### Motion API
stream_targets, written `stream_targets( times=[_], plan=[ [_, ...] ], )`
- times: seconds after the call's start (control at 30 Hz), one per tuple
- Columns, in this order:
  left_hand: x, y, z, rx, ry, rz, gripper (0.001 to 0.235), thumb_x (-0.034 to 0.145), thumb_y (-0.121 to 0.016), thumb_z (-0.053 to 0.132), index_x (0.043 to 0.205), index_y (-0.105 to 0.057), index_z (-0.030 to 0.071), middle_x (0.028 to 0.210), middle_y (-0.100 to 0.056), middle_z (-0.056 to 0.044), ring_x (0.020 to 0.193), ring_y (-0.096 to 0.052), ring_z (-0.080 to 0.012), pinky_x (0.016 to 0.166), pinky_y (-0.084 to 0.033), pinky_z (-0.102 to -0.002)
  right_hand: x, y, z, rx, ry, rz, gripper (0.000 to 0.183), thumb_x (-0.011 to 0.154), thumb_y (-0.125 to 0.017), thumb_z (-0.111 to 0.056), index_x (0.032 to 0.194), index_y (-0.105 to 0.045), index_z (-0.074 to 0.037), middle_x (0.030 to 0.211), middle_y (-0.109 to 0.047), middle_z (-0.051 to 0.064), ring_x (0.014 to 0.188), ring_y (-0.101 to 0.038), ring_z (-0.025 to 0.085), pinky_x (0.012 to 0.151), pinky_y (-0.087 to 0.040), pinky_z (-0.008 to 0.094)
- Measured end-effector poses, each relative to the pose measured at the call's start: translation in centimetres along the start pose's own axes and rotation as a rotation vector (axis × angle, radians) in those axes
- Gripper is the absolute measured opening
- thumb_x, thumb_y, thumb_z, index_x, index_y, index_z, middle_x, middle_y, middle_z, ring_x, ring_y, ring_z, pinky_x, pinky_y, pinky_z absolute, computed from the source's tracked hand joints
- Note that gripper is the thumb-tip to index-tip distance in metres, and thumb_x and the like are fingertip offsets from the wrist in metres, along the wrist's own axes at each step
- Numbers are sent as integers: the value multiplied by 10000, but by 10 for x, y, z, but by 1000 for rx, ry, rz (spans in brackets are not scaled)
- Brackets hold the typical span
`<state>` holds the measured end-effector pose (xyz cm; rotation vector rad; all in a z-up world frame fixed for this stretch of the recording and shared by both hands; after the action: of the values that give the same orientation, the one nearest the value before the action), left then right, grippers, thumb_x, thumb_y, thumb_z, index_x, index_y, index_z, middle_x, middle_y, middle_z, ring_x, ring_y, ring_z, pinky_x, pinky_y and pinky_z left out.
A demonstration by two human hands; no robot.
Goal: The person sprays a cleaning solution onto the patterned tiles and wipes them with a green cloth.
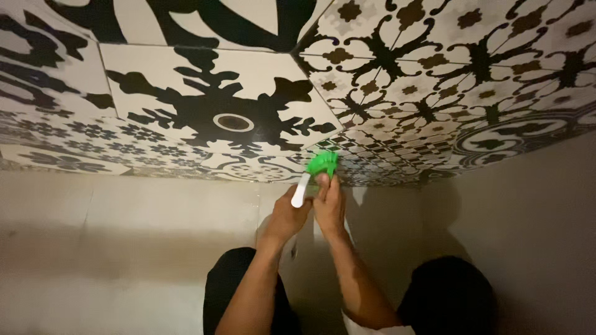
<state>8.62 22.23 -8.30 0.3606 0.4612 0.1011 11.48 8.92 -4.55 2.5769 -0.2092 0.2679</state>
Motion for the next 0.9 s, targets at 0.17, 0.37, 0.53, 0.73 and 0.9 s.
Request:
stream_targets(
  times=[0.17,0.37,0.53,0.73,0.9],
  plan=[
    [20,-19,-55,-30,54,18,249,937,-673,244,1117,-744,88,975,-752,-180,942,-727,-315,786,-585,-452,-19,-19,119,59,-316,-34,424,1145,-378,-416,1078,-637,-87,979,-716,203,979,-696,436,877,-516,510],
    [-13,16,12,-85,82,48,506,971,-595,209,1447,-557,40,1313,-644,-328,1234,-613,-510,973,-526,-585,-22,14,91,-6,-165,89,320,1134,-422,-301,1012,-601,-67,862,-681,175,826,-671,379,791,-520,447],
    [1,49,-6,-117,33,308,518,961,-648,174,1442,-546,9,1317,-623,-362,1257,-562,-566,1001,-491,-652,-2,-11,-1,18,68,20,291,1106,-479,-252,980,-660,-64,779,-667,96,677,-624,324,709,-523,416],
    [4,48,-10,-181,-14,374,462,941,-648,130,1392,-613,36,1224,-684,-328,1182,-637,-507,947,-533,-571,-11,-51,48,45,-41,-11,310,1105,-503,-316,974,-624,-62,789,-651,206,773,-657,459,704,-508,520],
    [3,47,-15,-158,-1,403,418,919,-674,194,1327,-660,107,1039,-739,-238,1040,-711,-393,851,-549,-502,-24,-64,107,61,-254,-97,234,1087,-531,-226,1006,-659,-47,896,-715,223,935,-705,455,824,-533,528]
  ],
)
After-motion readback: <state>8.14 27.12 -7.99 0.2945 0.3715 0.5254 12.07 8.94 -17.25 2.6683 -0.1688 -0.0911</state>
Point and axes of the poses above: each hand's wrist, its own x-axis towards the middle knuckle, its own y-axis out of the back of the hand, z = x × y, the point moved 9 cm from there along x, towards the middle knuckle
